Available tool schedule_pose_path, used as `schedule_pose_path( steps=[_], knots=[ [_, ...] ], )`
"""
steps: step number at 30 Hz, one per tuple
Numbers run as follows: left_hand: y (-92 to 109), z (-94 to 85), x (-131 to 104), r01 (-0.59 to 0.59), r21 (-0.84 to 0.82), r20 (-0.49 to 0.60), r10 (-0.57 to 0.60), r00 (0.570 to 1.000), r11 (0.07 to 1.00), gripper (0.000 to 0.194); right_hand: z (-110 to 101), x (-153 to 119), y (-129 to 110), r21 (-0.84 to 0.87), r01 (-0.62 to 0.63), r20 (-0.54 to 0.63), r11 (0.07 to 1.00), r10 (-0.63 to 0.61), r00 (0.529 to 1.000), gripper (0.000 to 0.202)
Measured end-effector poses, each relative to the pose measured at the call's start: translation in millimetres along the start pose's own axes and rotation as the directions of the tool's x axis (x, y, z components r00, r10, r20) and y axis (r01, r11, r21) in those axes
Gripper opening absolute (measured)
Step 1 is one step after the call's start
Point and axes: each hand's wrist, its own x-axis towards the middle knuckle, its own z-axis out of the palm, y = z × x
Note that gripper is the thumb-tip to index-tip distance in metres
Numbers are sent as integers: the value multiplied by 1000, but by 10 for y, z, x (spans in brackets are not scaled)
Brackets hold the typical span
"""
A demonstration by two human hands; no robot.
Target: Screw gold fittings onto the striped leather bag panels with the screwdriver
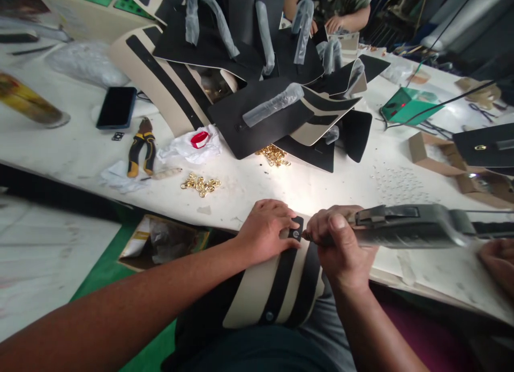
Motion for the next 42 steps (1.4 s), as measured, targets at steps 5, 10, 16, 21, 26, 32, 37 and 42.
schedule_pose_path(
  steps=[5,10,16,21,26,32,37,42],
  knots=[
    [0,-9,-5,4,2,13,-4,1000,1000,34,17,10,64,80,11,-34,997,-8,999,28],
    [1,-13,-3,16,-6,24,-16,1000,1000,32,15,20,81,4,4,-32,1000,-4,999,36],
    [4,-16,1,21,-5,22,-21,1000,1000,32,8,13,57,56,-13,21,998,11,1000,28],
    [1,-11,-1,23,-5,31,-22,999,1000,29,-11,3,72,59,1,65,998,-5,998,23],
    [9,-15,1,30,-9,32,-30,999,999,29,-30,-2,81,29,-1,77,1000,-1,997,20],
    [25,-30,8,31,-5,26,-31,999,1000,32,-53,-33,90,22,4,9,1000,-4,1000,22],
    [18,-27,9,16,-2,20,-16,1000,1000,29,-46,-44,89,41,10,11,999,-10,1000,18],
    [9,-19,3,21,-3,20,-21,1000,1000,30,-28,-23,101,37,30,28,999,-31,999,18]
  ],
)
